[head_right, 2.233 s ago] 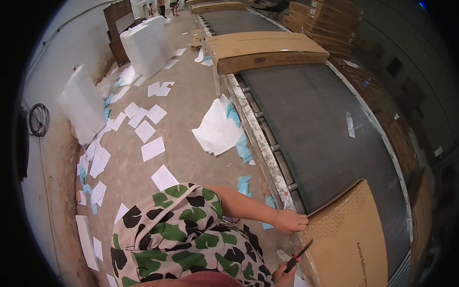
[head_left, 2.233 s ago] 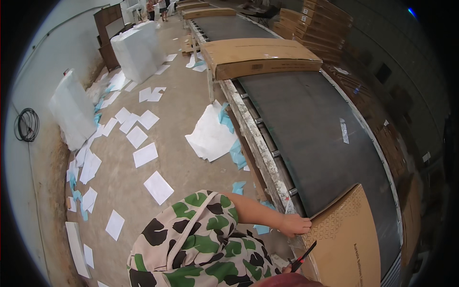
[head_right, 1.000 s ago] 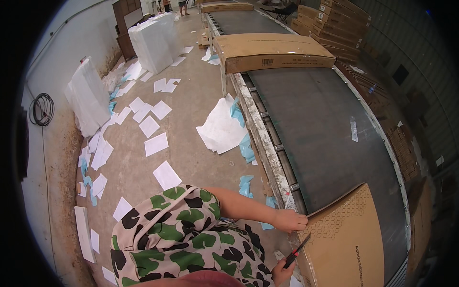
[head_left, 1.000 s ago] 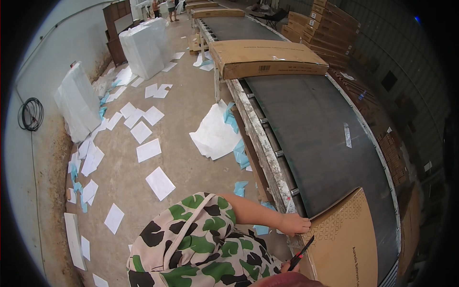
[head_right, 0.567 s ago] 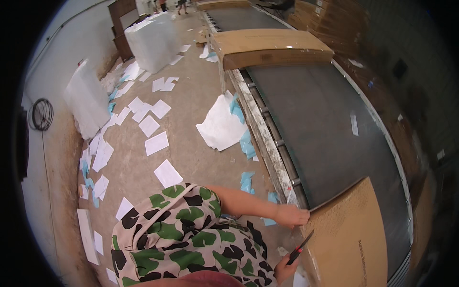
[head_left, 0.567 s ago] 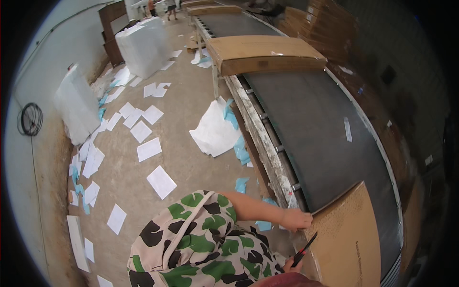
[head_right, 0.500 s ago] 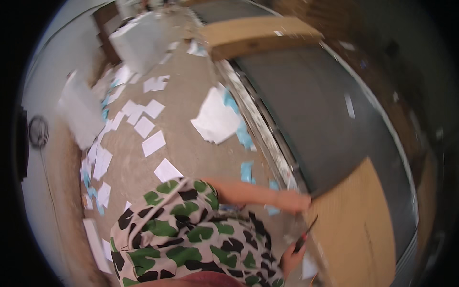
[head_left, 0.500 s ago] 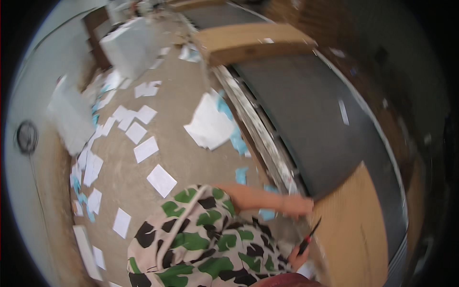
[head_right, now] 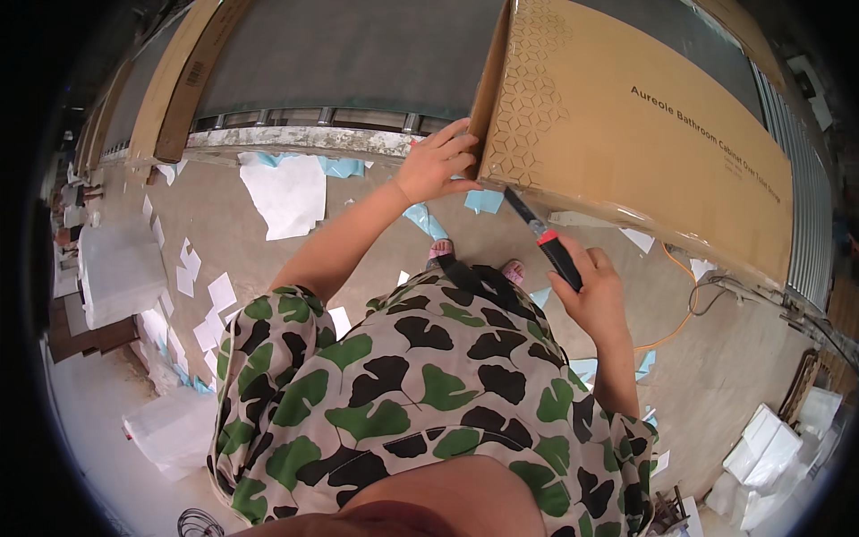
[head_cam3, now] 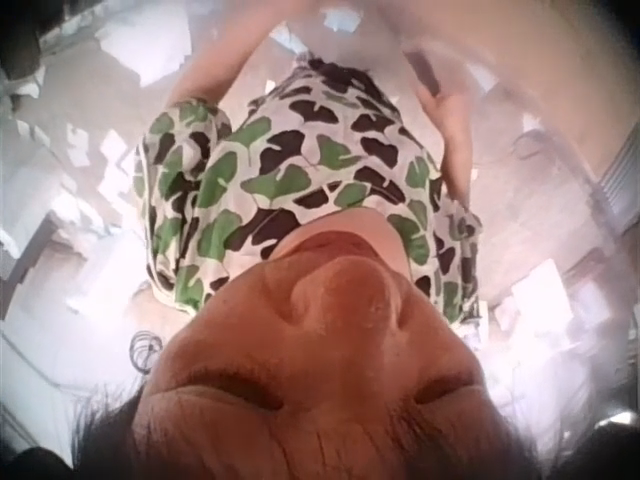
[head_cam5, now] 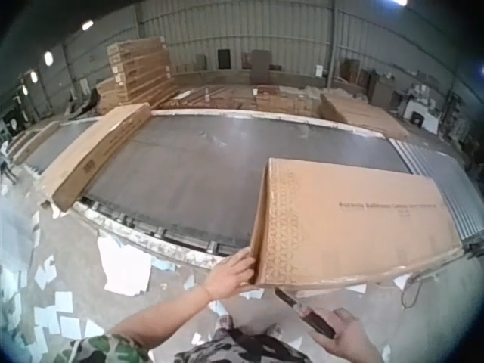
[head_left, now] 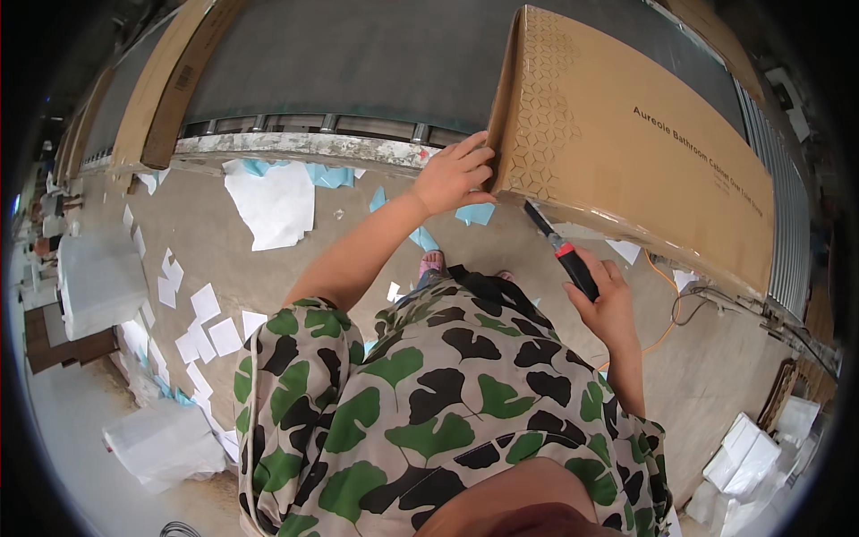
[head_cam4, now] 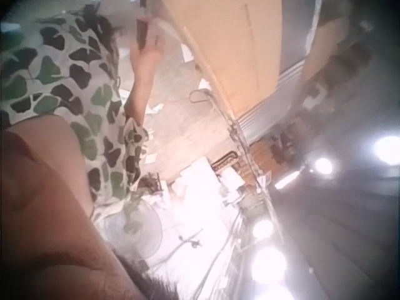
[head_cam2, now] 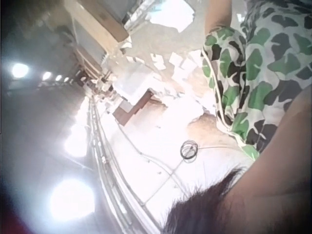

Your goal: The person uses a utility knife to cut open a cardboard box on a conveyor. They then open the box and remove the foam packaging, instruction sheet, and wooden panels by hand.

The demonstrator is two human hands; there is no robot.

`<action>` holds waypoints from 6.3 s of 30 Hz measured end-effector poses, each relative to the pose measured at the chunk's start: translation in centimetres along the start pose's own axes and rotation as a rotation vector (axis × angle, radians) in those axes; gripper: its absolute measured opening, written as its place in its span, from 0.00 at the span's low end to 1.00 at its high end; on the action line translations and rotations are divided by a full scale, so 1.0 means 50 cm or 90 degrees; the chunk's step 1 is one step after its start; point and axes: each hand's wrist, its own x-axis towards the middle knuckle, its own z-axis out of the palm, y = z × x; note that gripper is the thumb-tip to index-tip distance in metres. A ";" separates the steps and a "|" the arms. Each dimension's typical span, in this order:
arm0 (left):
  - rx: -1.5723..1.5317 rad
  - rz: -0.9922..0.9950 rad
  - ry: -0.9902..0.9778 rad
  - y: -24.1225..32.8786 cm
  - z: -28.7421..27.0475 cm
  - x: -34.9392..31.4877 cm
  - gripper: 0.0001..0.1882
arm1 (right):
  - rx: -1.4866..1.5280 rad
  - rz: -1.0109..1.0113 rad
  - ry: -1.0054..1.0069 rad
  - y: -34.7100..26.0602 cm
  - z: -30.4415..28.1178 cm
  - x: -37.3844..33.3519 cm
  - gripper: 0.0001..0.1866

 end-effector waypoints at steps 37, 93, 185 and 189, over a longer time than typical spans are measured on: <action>-0.034 -0.008 0.001 0.010 0.004 0.033 0.24 | -0.222 -0.100 0.196 -0.013 0.085 -0.006 0.23; 0.176 -0.411 0.086 0.283 0.085 0.122 0.41 | 0.182 -0.111 -0.054 0.398 -0.075 -0.026 0.32; 0.135 -0.408 0.106 0.259 0.075 0.136 0.45 | -0.026 -0.036 0.009 0.326 -0.064 -0.054 0.33; 0.141 -0.410 0.096 0.262 0.074 0.138 0.45 | -0.019 -0.026 -0.012 0.326 -0.069 -0.054 0.33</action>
